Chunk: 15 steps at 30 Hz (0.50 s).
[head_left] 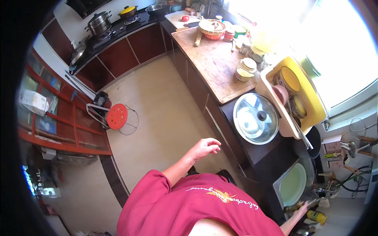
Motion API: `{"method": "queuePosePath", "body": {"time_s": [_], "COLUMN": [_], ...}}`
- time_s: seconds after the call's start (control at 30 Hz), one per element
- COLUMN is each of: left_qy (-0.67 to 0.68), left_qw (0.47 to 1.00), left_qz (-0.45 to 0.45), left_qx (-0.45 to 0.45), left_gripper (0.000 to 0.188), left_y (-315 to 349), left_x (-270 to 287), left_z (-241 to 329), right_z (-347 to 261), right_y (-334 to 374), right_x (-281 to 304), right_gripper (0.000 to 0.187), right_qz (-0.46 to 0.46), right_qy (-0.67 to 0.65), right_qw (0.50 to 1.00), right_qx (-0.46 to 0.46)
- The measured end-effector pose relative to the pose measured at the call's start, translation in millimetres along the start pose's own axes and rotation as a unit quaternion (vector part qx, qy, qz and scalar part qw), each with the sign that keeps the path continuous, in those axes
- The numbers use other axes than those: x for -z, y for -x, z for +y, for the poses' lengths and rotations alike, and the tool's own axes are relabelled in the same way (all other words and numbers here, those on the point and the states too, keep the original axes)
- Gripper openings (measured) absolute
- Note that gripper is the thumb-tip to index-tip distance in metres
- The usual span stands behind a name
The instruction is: The person slices a green vegetable on a cutting board using a knife, adds the pieces to a pot on a stove, pours water into the pot from a kettle, and stirs the contents with chopsticks.
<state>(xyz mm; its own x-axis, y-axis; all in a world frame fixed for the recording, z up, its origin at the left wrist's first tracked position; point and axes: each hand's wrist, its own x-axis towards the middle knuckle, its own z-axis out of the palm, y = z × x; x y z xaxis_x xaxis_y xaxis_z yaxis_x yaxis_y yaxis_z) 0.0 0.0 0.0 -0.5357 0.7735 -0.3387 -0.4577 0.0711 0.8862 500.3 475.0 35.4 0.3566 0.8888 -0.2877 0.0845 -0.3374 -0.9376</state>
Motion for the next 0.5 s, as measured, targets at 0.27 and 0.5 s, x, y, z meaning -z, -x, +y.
{"method": "queuePosePath", "body": {"time_s": [0.27,0.5], "left_qy": [0.031,0.023], "left_qw": [0.997,0.967], "left_qz": [0.076,0.252], "left_qx": [0.006,-0.034], "left_gripper": [0.023,0.023], "left_y": [7,-27], "left_x": [176,368], "left_z": [63,159], "right_z": [-99,-77], "right_y": [277,482], "right_x": [-361,-687], "right_gripper": [0.02,0.022], "right_qz": [-0.386,-0.504], "right_qy": [-0.134,-0.125], "right_qw": [0.897,0.842], "right_qx": [0.168,0.146]}}
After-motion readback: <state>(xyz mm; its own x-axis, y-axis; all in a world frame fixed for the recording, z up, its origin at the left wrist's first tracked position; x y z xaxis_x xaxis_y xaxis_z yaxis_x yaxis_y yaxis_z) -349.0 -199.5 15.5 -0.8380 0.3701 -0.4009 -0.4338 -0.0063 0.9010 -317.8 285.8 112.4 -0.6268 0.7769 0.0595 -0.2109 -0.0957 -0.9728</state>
